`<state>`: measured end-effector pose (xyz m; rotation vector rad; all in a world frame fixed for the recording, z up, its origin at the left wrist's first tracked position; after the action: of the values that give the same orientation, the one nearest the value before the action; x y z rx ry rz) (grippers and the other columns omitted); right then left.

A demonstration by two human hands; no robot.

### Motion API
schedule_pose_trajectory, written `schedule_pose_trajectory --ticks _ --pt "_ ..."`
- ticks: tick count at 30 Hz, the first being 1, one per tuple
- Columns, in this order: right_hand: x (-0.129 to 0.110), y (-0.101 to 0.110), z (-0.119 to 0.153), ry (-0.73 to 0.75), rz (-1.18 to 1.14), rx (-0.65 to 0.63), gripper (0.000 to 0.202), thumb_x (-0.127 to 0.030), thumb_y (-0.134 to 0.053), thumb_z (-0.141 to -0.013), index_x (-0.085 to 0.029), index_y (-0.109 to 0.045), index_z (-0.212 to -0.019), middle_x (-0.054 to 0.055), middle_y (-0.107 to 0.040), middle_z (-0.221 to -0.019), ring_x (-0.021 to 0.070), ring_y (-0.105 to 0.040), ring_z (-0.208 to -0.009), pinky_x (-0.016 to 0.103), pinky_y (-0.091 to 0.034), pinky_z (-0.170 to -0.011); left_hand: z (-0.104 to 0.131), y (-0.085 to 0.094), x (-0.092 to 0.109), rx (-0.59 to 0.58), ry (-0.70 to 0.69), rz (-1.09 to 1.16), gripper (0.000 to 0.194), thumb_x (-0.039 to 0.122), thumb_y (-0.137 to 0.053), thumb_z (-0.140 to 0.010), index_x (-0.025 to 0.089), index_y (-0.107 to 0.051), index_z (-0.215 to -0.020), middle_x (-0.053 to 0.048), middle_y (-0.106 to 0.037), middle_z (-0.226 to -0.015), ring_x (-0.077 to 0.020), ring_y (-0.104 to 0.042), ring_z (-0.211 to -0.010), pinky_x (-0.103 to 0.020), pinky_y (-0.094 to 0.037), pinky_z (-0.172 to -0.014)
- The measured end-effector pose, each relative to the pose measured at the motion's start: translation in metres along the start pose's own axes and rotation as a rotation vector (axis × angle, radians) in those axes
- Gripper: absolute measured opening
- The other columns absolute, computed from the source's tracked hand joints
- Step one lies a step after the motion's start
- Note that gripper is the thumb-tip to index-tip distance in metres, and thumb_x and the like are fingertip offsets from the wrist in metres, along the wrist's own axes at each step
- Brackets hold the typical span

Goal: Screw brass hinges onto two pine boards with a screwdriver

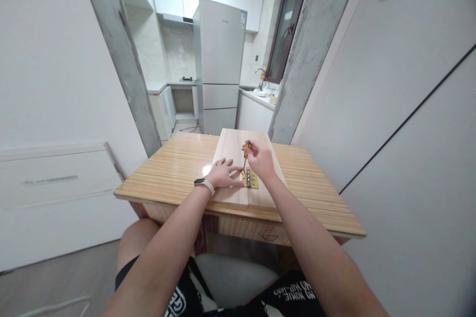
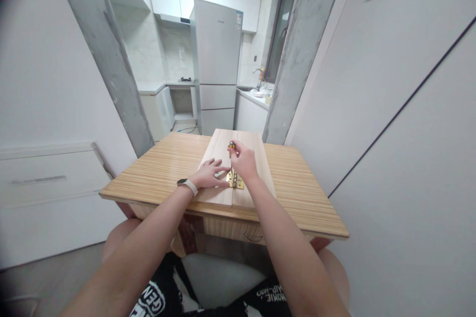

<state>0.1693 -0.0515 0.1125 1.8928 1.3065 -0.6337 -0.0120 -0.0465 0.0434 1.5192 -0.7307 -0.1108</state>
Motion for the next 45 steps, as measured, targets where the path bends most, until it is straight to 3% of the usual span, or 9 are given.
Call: schedule_pose_trajectory --ticks 7,13,16,20,25,29,32,37,45 --pt "-0.015 -0.004 0.011 0.023 0.147 0.121 0.031 -0.042 -0.056 -0.100 -0.022 -0.072 -0.119 0.010 -0.079 -0.109 0.0272 -0.077 -0.099 0.036 -0.062 -0.085 -0.002 -0.001 -0.002 -0.004 -0.002 0.012 0.087 0.088 -0.068 -0.073 0.043 -0.061 -0.147 -0.007 -0.038 -0.169 -0.0483 -0.024 -0.157 -0.062 -0.021 -0.126" --pt "-0.006 -0.005 0.006 -0.017 -0.018 0.036 0.034 -0.046 -0.064 -0.096 -0.023 -0.072 -0.119 0.009 -0.078 -0.111 0.0262 -0.076 -0.101 0.037 -0.065 -0.079 -0.002 -0.002 -0.003 0.005 -0.011 0.035 0.088 0.087 -0.070 -0.072 0.042 -0.061 -0.147 -0.008 -0.038 -0.169 -0.0489 -0.022 -0.157 -0.062 -0.020 -0.126" --pt "-0.004 0.003 0.001 -0.050 -0.135 -0.004 0.037 -0.047 -0.068 -0.093 -0.022 -0.070 -0.121 0.009 -0.078 -0.112 0.0259 -0.075 -0.100 0.037 -0.066 -0.074 -0.003 -0.004 -0.005 0.026 -0.015 0.065 0.098 0.085 -0.073 -0.070 0.039 -0.052 -0.155 -0.010 -0.038 -0.169 -0.0486 -0.023 -0.157 -0.062 -0.021 -0.126" --pt "-0.008 0.027 -0.002 -0.053 -0.202 0.086 0.043 -0.049 -0.065 -0.094 -0.021 -0.066 -0.127 0.012 -0.077 -0.116 0.0271 -0.075 -0.107 0.037 -0.065 -0.077 -0.009 -0.008 -0.012 0.077 -0.013 0.160 0.112 0.079 -0.079 -0.069 0.031 -0.040 -0.163 -0.013 -0.044 -0.165 -0.0462 -0.027 -0.157 -0.058 -0.024 -0.127" --pt "-0.003 0.068 0.010 -0.077 -0.091 0.178 0.044 -0.050 -0.068 -0.092 -0.019 -0.067 -0.124 0.013 -0.078 -0.110 0.0269 -0.076 -0.101 0.042 -0.063 -0.088 -0.022 -0.007 -0.031 0.238 0.108 0.496 0.057 0.045 -0.050 -0.103 0.014 -0.052 -0.151 -0.018 -0.055 -0.156 -0.0265 -0.053 -0.144 -0.038 -0.040 -0.120" --pt "0.009 0.096 0.032 -0.162 -0.027 0.211 0.051 -0.057 -0.070 -0.090 -0.018 -0.068 -0.123 0.014 -0.077 -0.107 0.0280 -0.077 -0.098 0.042 -0.063 -0.083 -0.025 -0.001 -0.051 0.365 0.225 0.595 0.033 0.026 -0.052 -0.100 0.015 -0.066 -0.128 -0.014 -0.070 -0.135 -0.0229 -0.067 -0.125 -0.034 -0.049 -0.109" --pt "0.013 0.110 0.049 -0.207 -0.020 0.219 0.054 -0.062 -0.071 -0.088 -0.018 -0.068 -0.119 0.014 -0.077 -0.105 0.0282 -0.077 -0.097 0.043 -0.063 -0.083 -0.024 0.003 -0.062 0.422 0.226 0.477 0.024 0.019 -0.058 -0.094 0.016 -0.071 -0.113 -0.013 -0.075 -0.120 -0.0233 -0.069 -0.114 -0.034 -0.052 -0.102" --pt "0.010 0.121 0.065 -0.225 -0.041 0.300 0.058 -0.065 -0.074 -0.085 -0.018 -0.067 -0.118 0.015 -0.077 -0.106 0.0288 -0.077 -0.096 0.045 -0.063 -0.086 -0.021 0.005 -0.065 0.340 0.160 0.366 0.016 0.016 -0.064 -0.089 0.016 -0.074 -0.101 -0.008 -0.074 -0.095 -0.0203 -0.069 -0.090 -0.031 -0.054 -0.087" --pt "0.017 0.121 0.070 -0.189 0.002 0.342 0.054 -0.064 -0.069 -0.089 -0.018 -0.066 -0.118 0.015 -0.077 -0.105 0.0291 -0.077 -0.096 0.046 -0.063 -0.088 -0.016 0.016 -0.050 0.264 -0.009 0.249 0.015 0.009 -0.064 -0.080 0.016 -0.076 -0.086 -0.005 -0.068 -0.090 -0.0174 -0.061 -0.081 -0.030 -0.051 -0.081"
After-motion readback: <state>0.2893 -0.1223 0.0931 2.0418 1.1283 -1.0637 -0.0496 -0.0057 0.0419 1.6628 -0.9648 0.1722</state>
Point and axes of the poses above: each hand's wrist, its own z-axis away from the middle knuckle, its own y-axis out of the back of the hand, x = y × z, the point moved 2 cm from there along -z, towards the middle knuckle
